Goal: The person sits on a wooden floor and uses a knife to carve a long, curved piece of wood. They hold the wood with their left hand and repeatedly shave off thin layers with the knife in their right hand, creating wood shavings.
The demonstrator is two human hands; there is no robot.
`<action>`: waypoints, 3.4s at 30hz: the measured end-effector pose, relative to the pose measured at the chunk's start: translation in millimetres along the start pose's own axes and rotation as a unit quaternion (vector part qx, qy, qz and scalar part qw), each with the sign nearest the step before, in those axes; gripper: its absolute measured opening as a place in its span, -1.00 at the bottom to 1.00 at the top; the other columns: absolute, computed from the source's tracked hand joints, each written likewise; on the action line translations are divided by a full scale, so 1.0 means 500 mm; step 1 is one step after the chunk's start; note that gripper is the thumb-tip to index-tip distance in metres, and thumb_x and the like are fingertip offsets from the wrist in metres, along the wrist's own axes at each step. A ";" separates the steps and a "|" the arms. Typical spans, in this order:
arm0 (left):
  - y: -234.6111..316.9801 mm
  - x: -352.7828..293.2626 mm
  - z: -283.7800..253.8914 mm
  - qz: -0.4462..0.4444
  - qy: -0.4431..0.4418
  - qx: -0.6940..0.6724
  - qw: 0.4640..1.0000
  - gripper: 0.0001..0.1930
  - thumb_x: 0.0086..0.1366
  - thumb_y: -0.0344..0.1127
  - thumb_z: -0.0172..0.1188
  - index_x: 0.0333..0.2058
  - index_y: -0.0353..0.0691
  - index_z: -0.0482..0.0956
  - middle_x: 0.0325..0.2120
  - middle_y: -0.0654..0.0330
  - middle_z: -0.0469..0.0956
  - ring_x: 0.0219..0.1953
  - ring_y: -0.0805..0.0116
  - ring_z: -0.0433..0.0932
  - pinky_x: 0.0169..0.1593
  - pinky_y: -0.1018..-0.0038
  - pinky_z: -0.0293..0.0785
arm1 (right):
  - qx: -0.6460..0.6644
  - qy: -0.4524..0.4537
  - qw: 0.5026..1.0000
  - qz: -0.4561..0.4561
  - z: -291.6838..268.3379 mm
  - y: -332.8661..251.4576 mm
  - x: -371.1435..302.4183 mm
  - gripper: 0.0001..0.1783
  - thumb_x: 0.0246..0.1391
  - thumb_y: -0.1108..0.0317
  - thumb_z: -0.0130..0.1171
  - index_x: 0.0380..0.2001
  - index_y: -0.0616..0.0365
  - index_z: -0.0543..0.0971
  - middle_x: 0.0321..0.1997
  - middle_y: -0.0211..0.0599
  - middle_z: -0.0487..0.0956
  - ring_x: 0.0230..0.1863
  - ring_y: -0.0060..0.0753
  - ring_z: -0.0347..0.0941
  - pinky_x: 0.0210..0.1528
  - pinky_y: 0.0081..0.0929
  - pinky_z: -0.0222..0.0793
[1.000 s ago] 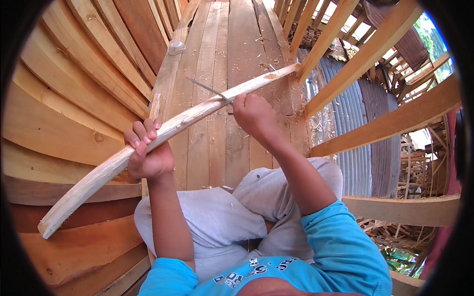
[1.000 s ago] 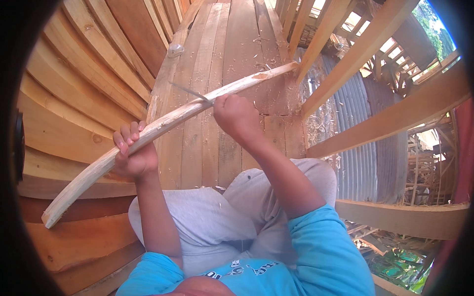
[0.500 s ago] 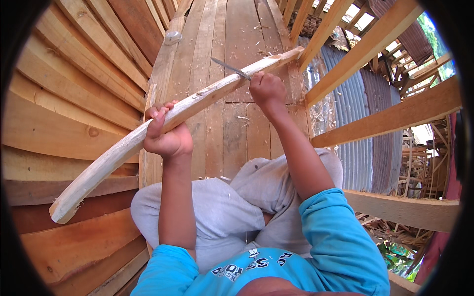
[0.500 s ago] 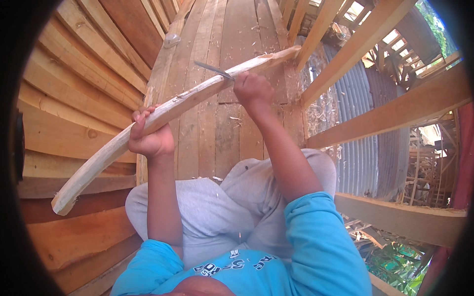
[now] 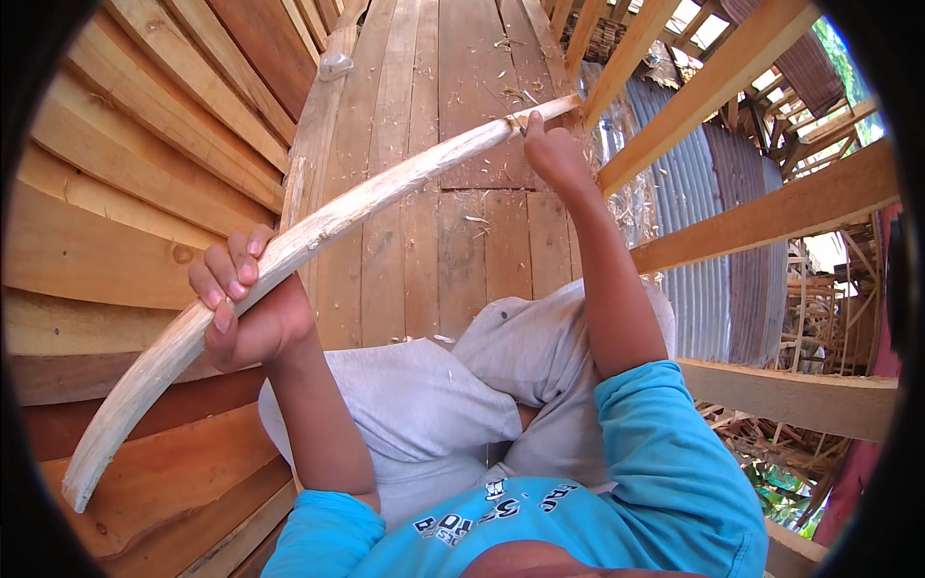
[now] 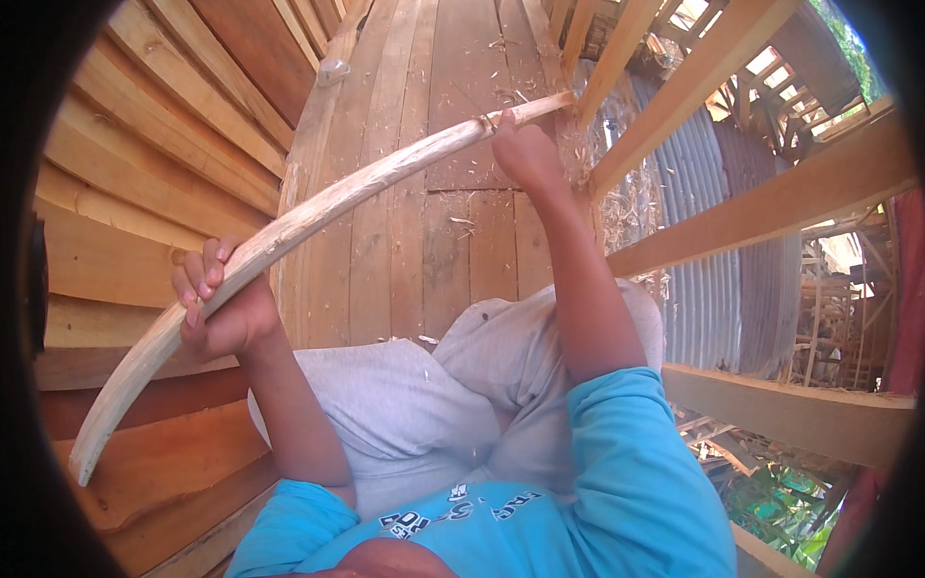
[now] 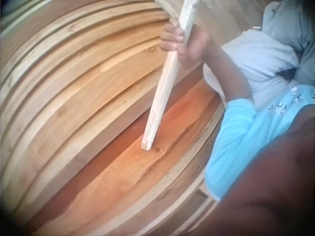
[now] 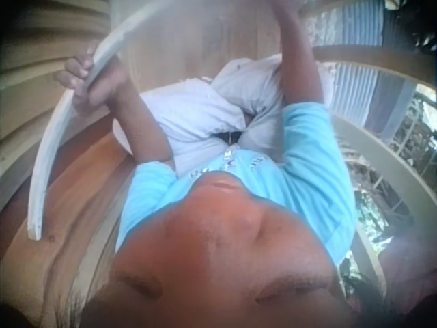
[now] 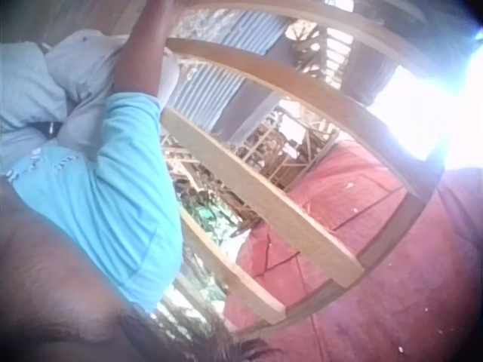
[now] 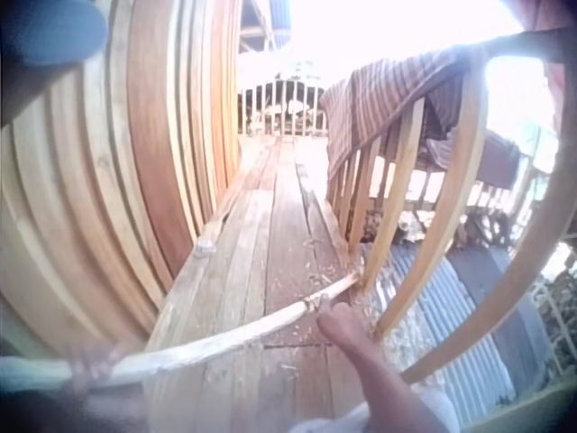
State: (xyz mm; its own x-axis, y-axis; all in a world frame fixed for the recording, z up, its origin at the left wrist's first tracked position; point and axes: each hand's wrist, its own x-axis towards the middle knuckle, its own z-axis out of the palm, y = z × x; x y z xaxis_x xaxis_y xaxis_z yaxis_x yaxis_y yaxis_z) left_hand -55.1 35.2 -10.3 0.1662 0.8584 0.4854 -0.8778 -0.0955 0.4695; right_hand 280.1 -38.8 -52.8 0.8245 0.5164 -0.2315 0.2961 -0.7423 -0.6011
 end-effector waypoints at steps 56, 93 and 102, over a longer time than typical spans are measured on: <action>-0.027 -0.004 -0.015 -0.024 -0.104 0.015 0.994 -0.79 -0.07 -0.29 0.25 -0.55 0.11 0.35 -0.60 0.50 0.31 -0.43 0.57 0.33 -0.12 0.54 0.24 | -0.028 -0.018 0.986 -0.162 0.020 -0.025 -0.071 -0.44 0.09 0.08 -0.20 -0.43 0.37 0.63 -0.31 0.30 0.59 -0.19 0.33 0.53 -0.01 0.01 0.40; -0.086 -0.030 0.013 -0.004 -0.005 0.017 1.000 -0.74 -0.06 -0.52 0.13 -0.48 -0.02 0.26 -0.58 0.32 0.26 -0.40 0.42 0.29 0.00 0.30 0.23 | -0.066 0.038 0.981 -0.179 0.038 0.009 -0.115 -0.44 0.20 0.10 -0.26 -0.47 0.31 0.63 -0.28 0.27 0.58 -0.18 0.34 0.51 -0.01 0.10 0.37; -0.087 -0.027 0.029 -0.023 0.027 0.030 0.999 -0.75 -0.07 -0.49 0.10 -0.46 0.01 0.25 -0.56 0.33 0.24 -0.34 0.41 0.31 0.06 0.27 0.21 | -0.072 0.099 0.972 -0.202 0.042 0.024 -0.084 -0.41 0.21 0.11 -0.23 -0.57 0.38 0.60 -0.43 0.29 0.56 -0.30 0.38 0.51 -0.08 0.11 0.39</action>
State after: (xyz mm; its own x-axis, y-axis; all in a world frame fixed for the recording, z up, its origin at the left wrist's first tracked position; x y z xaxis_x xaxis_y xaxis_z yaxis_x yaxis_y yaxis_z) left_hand -12.7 20.5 -26.8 0.1787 0.8887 0.4223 -0.8415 -0.0844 0.5336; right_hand 238.8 -60.4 -66.3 0.6995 0.6964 0.1603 0.6669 -0.5555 -0.4966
